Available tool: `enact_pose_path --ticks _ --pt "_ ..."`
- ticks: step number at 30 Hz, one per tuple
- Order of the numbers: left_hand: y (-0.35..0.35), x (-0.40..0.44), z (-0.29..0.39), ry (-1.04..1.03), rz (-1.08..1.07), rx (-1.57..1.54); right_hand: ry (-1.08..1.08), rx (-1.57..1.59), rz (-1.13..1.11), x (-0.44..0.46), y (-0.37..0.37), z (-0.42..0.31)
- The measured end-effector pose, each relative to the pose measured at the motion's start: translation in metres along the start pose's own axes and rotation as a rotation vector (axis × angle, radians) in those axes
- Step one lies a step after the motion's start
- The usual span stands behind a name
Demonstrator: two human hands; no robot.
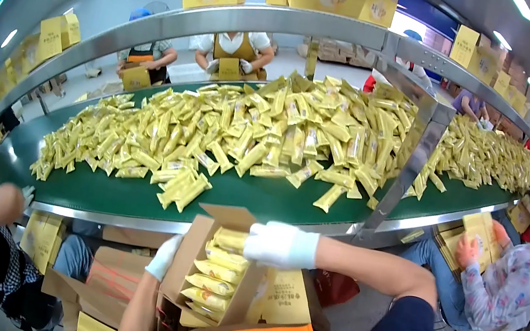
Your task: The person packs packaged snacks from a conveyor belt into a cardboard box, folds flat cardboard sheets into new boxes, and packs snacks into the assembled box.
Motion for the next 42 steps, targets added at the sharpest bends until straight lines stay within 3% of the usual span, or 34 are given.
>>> enact_pose_path --ticks 1,2,4,5,6,8,11,12,16,18,21,22,24,27,28,29,31,34,36,37,39,40,41,42 --pt "0.031 0.009 -0.045 0.075 -0.29 -0.287 -0.028 -0.081 -0.03 0.0 0.026 -0.006" --pt "0.035 0.013 -0.073 0.094 -0.316 -0.134 -0.077 -0.126 0.07 -0.004 0.053 -0.006" --pt "0.012 0.003 -0.097 -0.27 0.037 1.083 -0.076 -0.21 0.205 -0.006 0.123 -0.01" --pt "-0.007 -0.006 -0.108 -0.35 0.179 1.36 -0.148 -0.297 0.27 -0.003 0.157 -0.011" --pt "-0.021 -0.01 -0.127 -0.364 0.262 1.327 -0.334 -0.389 0.239 0.005 0.193 -0.009" --pt "-0.045 -0.022 -0.12 -0.307 0.379 1.392 -0.282 -0.455 0.535 0.014 0.256 0.009" --pt "-0.052 -0.026 -0.109 -0.3 0.375 1.339 -0.38 -0.642 0.693 0.052 0.35 0.048" --pt "-0.053 -0.025 -0.108 -0.341 0.402 1.36 -0.581 -0.665 0.688 0.067 0.38 0.068" --pt "-0.051 -0.026 -0.112 -0.405 0.428 1.312 -0.431 -0.794 0.91 0.132 0.437 0.13" --pt "-0.055 -0.033 -0.087 -0.432 0.475 1.371 -0.526 -0.835 0.905 0.164 0.461 0.178" --pt "-0.052 -0.01 -0.133 -0.184 0.398 1.448 -0.599 -0.876 0.879 0.203 0.469 0.242" --pt "-0.051 -0.01 -0.144 -0.203 0.38 1.459 -0.662 -0.874 0.879 0.206 0.469 0.264" --pt "-0.05 -0.005 -0.143 -0.267 0.35 1.483 -0.787 -0.891 0.889 0.218 0.464 0.275" --pt "-0.046 -0.001 -0.133 -0.25 0.357 1.428 -0.412 -1.017 1.183 0.216 0.423 0.291" --pt "-0.044 -0.001 -0.129 -0.231 0.371 1.396 -0.599 -1.1 0.926 0.229 0.387 0.325" --pt "-0.041 -0.001 -0.126 -0.211 0.381 1.357 -0.367 -1.233 0.973 0.22 0.35 0.302" --pt "-0.036 -0.004 -0.122 -0.172 0.407 1.262 -0.251 -1.169 0.662 0.203 0.299 0.262" --pt "-0.031 -0.013 -0.114 -0.097 0.451 1.061 -0.005 -0.923 0.499 0.15 0.233 0.227" --pt "-0.03 -0.014 -0.12 0.016 0.425 0.894 -0.341 -0.476 0.293 0.102 0.201 0.244" --pt "-0.028 -0.006 -0.143 0.108 0.368 0.713 -0.433 -0.385 0.318 0.072 0.173 0.241" --pt "-0.03 -0.009 -0.148 -0.034 0.543 0.707 -0.726 -0.043 0.156 0.014 0.096 0.206" --pt "-0.028 -0.012 -0.147 -0.108 0.642 0.704 -0.855 -0.104 -0.057 -0.012 0.044 0.182" --pt "-0.026 -0.012 -0.144 -0.145 0.648 0.721 -0.387 -0.212 -0.223 -0.053 -0.018 0.169" --pt "-0.024 -0.013 -0.14 -0.185 0.653 0.739 -0.697 0.18 -0.269 -0.082 -0.061 0.139"
Point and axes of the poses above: each hand's wrist, its own x-axis towards the middle knuckle, its own y-axis out of the back of the hand, z = x × y, the point moved 3 cm from there along x, towards the middle knuckle, and after that the axes turned 8 degrees about x, right-handed, at the moved point
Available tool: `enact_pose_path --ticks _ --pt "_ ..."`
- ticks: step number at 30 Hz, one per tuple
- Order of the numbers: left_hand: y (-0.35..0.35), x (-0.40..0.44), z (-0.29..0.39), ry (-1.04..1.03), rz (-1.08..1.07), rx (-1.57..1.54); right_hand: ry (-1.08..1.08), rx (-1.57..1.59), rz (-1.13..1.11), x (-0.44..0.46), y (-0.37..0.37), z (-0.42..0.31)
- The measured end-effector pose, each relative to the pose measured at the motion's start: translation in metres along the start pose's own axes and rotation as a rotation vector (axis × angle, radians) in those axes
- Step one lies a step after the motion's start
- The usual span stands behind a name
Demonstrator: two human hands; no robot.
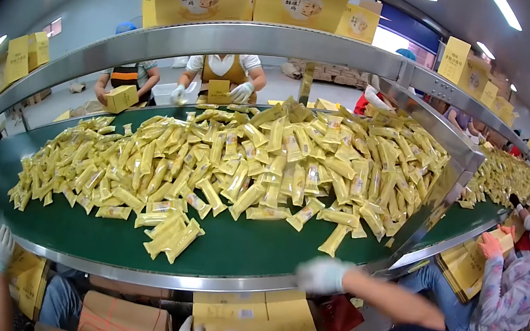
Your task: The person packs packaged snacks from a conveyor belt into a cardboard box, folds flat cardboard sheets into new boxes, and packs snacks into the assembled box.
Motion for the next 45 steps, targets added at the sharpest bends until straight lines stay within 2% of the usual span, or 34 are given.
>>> enact_pose_path --ticks 1,2,3,4,6,7,8,10,12,14,16,18,19,20,22,24,28,32,35,38,39,40,42,43,45 --pt "0.001 0.0 0.002 -0.035 0.013 0.003 0.083 0.168 0.356 -0.027 -0.064 0.021" --pt "-0.004 0.003 -0.002 -0.008 -0.027 -0.008 -0.127 0.361 0.595 -0.045 -0.083 0.007" --pt "-0.006 0.007 -0.005 -0.007 -0.073 -0.03 -0.466 0.48 0.744 -0.058 -0.097 -0.01" --pt "-0.004 0.008 0.0 -0.004 -0.115 -0.05 -0.468 0.449 0.939 -0.062 -0.127 -0.01" --pt "0.02 -0.002 0.044 0.167 -0.141 -0.239 -0.553 0.378 0.956 -0.068 -0.18 -0.016" --pt "0.007 -0.003 0.025 0.209 -0.133 -0.319 -0.69 0.466 0.763 -0.072 -0.201 -0.016" --pt "-0.007 0.003 0.005 0.243 -0.123 -0.403 -0.811 0.747 0.546 -0.072 -0.22 -0.012" --pt "-0.009 0.002 0.004 0.29 -0.216 -0.625 -0.759 1.117 0.611 -0.069 -0.251 0.004" --pt "0.003 -0.004 0.024 0.392 -0.246 -0.711 -0.668 1.237 0.709 -0.077 -0.271 0.017" --pt "0.025 -0.01 0.053 0.326 -0.193 -0.807 -0.643 1.208 0.77 -0.087 -0.252 0.003" --pt "0.056 -0.02 0.082 0.23 -0.169 -0.89 -0.644 1.136 0.73 -0.107 -0.203 -0.027" --pt "0.088 -0.034 0.118 0.095 -0.172 -0.979 -0.491 0.864 0.843 -0.114 -0.187 -0.025" --pt "0.1 -0.042 0.133 -0.009 -0.258 -0.974 -0.423 0.5 1.016 -0.124 -0.151 -0.042" --pt "0.106 -0.04 0.129 -0.02 -0.325 -0.949 -0.352 0.124 1.159 -0.138 -0.107 -0.068" --pt "0.116 -0.041 0.116 -0.023 -0.464 -0.907 -0.162 -0.075 1.13 -0.149 -0.035 -0.096" --pt "0.123 -0.041 0.132 -0.067 -0.486 -0.883 0.035 -0.138 0.918 -0.127 -0.021 -0.103" --pt "0.111 -0.048 0.124 -0.036 -0.401 -0.803 0.151 -0.09 1.016 -0.118 -0.035 -0.11" --pt "0.109 -0.055 0.12 -0.014 -0.388 -0.789 0.148 -0.185 1.059 -0.124 -0.033 -0.121" --pt "0.103 -0.049 0.116 -0.008 -0.424 -0.827 0.082 0.002 0.9 -0.12 -0.033 -0.108" --pt "0.104 -0.038 0.148 -0.075 -0.363 -0.835 -0.02 0.485 0.979 -0.089 -0.022 -0.08" --pt "0.107 -0.029 0.166 -0.151 -0.319 -0.914 0.073 0.691 1.05 -0.087 0.004 -0.091" --pt "0.11 -0.022 0.186 -0.224 -0.274 -0.991 0.22 0.901 0.981 -0.081 0.022 -0.097" --pt "0.108 -0.02 0.229 -0.293 -0.178 -0.972 0.621 0.969 0.453 -0.063 0.043 -0.135" --pt "0.114 -0.015 0.235 -0.293 -0.177 -1.027 0.557 0.888 0.185 -0.058 0.043 -0.146" --pt "0.128 -0.002 0.243 -0.311 -0.186 -1.146 0.412 0.499 0.051 -0.043 0.034 -0.13"
Point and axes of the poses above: each hand's wrist, its own x-axis towards the middle knuckle, its own y-axis out of the back of the hand, z = x × y, the point moved 3 cm from there along x, towards the middle knuckle, and after that the axes turned 8 degrees about x, right-handed, at the moved point
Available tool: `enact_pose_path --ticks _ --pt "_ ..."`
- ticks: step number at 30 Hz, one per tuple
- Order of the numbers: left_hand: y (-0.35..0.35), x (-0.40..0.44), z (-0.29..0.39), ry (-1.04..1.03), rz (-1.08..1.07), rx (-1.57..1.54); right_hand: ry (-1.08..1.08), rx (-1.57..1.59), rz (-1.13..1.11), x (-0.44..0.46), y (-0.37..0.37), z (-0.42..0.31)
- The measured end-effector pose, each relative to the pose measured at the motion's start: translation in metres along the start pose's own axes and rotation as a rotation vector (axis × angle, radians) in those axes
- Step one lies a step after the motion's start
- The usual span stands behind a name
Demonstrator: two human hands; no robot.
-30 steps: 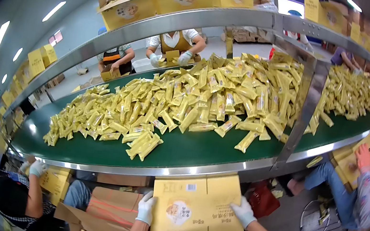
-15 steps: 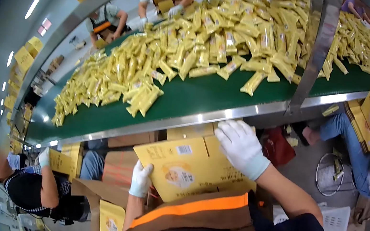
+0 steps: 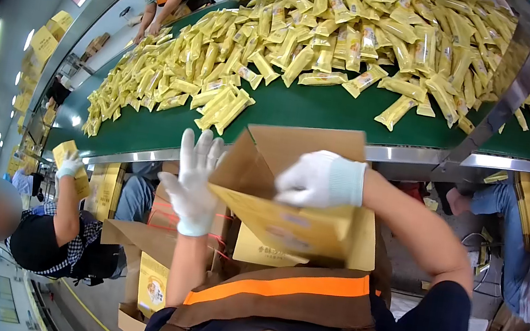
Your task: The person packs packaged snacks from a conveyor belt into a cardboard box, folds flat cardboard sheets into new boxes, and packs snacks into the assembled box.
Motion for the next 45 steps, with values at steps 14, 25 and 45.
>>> enact_pose_path --ticks 14,25,45 --pt "-0.08 0.024 -0.014 0.643 -1.448 0.356 0.078 -0.431 0.611 -0.071 -0.039 0.031" --pt "0.007 0.017 -0.022 -0.048 -0.597 1.371 -0.55 1.427 0.788 -0.127 -0.183 0.201" --pt "-0.059 -0.004 -0.039 -0.154 -0.529 1.492 -0.026 -0.188 -0.129 -0.006 -0.08 -0.019"
Point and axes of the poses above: each hand's wrist, its own x-axis towards the middle knuckle, its own y-axis out of the back of the hand, z = x × y, the point moved 3 cm from there along x, towards the middle knuckle, and after that the axes turned 8 degrees about x, right-handed, at the moved point
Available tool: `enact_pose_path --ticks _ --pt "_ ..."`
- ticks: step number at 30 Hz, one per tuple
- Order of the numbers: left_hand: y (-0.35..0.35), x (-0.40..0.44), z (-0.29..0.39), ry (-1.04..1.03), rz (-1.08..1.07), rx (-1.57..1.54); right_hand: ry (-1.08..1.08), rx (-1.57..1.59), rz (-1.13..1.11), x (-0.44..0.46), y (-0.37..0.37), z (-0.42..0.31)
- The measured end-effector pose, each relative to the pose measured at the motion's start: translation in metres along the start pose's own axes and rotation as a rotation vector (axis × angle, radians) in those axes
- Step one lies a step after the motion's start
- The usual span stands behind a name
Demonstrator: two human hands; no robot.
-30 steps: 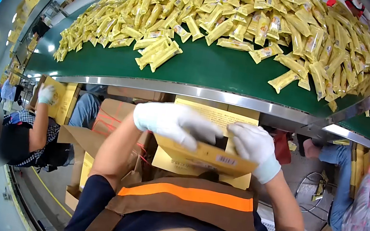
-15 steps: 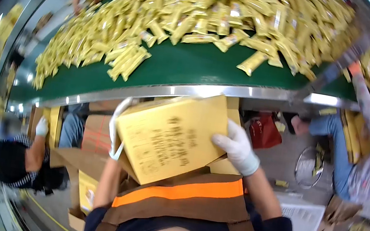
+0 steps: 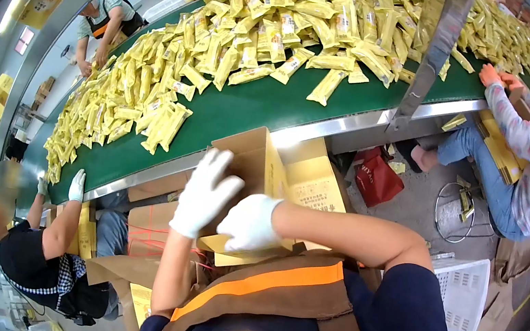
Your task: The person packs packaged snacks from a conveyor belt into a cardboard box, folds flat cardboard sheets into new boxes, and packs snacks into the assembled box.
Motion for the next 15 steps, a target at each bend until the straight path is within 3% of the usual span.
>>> enact_pose_path --ticks 2,3,4,5,6,8,9,10,11,14,15 --pt "-0.011 0.0 -0.002 0.153 -0.38 0.224 -0.074 0.2 -0.006 -0.025 0.022 0.01" --pt "-0.021 -0.007 -0.025 0.053 -0.223 0.038 -0.23 -0.141 0.174 -0.033 0.011 0.035" --pt "-0.018 -0.01 -0.032 0.066 -0.236 -0.061 -0.218 -0.381 0.274 -0.047 -0.007 0.062" --pt "-0.02 -0.016 -0.035 0.057 -0.252 -0.008 -0.252 -0.402 0.58 -0.06 -0.037 0.092" --pt "-0.023 -0.021 -0.04 0.051 -0.265 0.047 -0.371 -0.198 0.508 -0.066 -0.05 0.105" --pt "-0.051 -0.04 -0.059 0.124 -0.216 -0.211 -0.422 0.005 0.51 -0.066 -0.049 0.103" --pt "-0.074 -0.05 -0.07 0.157 -0.297 -0.342 -0.408 0.083 0.565 -0.065 -0.058 0.108" --pt "-0.106 -0.062 -0.073 0.281 -0.316 -0.808 -0.398 0.157 0.623 -0.064 -0.067 0.115" --pt "-0.124 -0.066 -0.066 0.389 -0.316 -0.978 -0.364 0.271 0.67 -0.064 -0.072 0.119" --pt "-0.111 -0.077 -0.067 0.213 -0.22 -0.566 -0.265 0.327 0.76 -0.07 -0.077 0.132" --pt "-0.104 -0.073 -0.067 0.161 -0.179 -0.428 -0.299 0.27 0.679 -0.075 -0.06 0.138"
Point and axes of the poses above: each hand's wrist, its own x-axis towards the middle knuckle, its own y-axis out of the back of the hand, z = x × y, the point moved 3 cm from there along x, towards the middle knuckle, and after that the axes turned 8 degrees about x, right-handed, at the moved point
